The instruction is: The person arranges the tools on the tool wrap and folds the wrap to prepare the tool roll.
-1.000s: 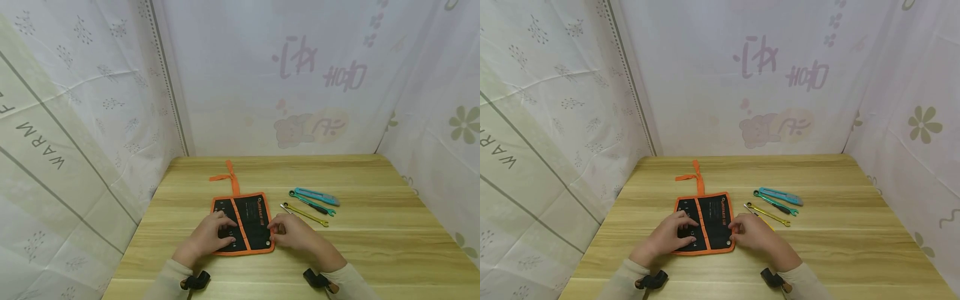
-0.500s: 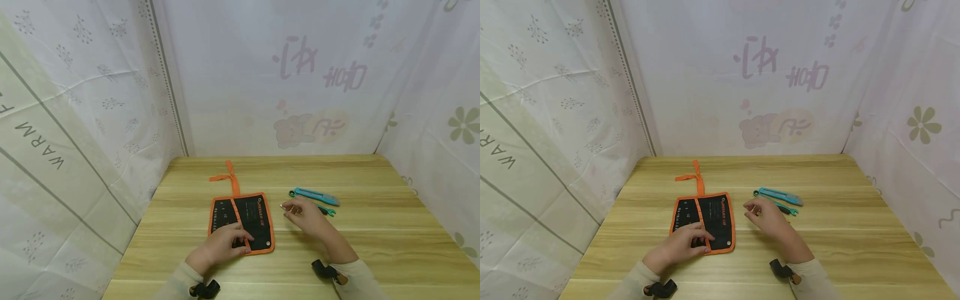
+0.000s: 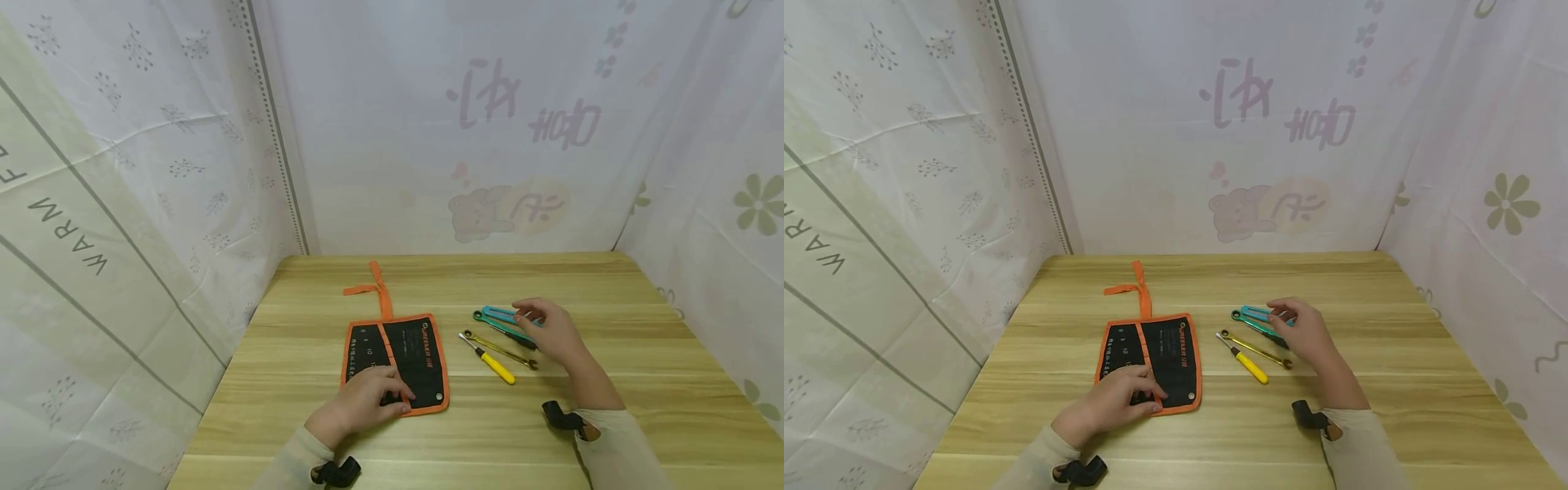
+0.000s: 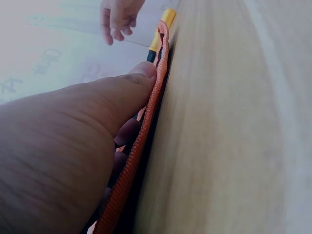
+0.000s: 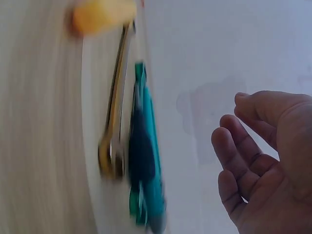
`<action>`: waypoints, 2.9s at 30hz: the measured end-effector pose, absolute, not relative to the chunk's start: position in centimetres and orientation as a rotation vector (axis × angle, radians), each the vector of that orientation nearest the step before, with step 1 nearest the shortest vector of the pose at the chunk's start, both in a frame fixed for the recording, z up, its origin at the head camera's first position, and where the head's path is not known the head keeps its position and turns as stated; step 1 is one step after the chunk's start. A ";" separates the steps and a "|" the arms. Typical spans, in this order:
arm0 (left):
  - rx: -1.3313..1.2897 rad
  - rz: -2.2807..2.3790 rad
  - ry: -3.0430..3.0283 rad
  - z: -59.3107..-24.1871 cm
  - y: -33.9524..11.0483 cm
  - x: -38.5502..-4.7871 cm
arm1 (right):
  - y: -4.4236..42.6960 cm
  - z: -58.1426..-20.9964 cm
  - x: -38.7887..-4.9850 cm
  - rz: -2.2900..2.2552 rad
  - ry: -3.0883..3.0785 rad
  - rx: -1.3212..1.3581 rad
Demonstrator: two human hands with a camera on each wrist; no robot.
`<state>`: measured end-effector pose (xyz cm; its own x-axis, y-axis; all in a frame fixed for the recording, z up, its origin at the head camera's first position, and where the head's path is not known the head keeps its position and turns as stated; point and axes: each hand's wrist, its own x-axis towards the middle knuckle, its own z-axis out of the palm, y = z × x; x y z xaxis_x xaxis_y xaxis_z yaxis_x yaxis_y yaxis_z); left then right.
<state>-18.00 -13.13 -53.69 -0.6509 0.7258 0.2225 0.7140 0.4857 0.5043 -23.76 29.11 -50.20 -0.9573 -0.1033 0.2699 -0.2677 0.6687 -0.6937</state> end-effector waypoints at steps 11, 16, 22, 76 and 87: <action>1.325 0.929 2.682 -53.8 -13.3 -18.0 | 33.5 -51.5 -25.0 1.155 -2.771 0.190; 1.331 0.929 2.691 -53.8 -13.3 -18.0 | 34.6 -51.6 -25.3 1.212 -2.863 0.135; 1.316 0.930 2.701 -53.6 -13.2 -17.9 | 35.3 -52.3 -25.3 1.231 -2.924 0.088; 1.243 0.845 2.781 -53.8 -12.9 -17.7 | 33.6 -51.9 -24.0 1.059 -2.857 0.292; 1.223 0.875 2.768 -54.0 -12.9 -17.9 | 31.2 -51.4 -23.1 1.068 -2.830 0.398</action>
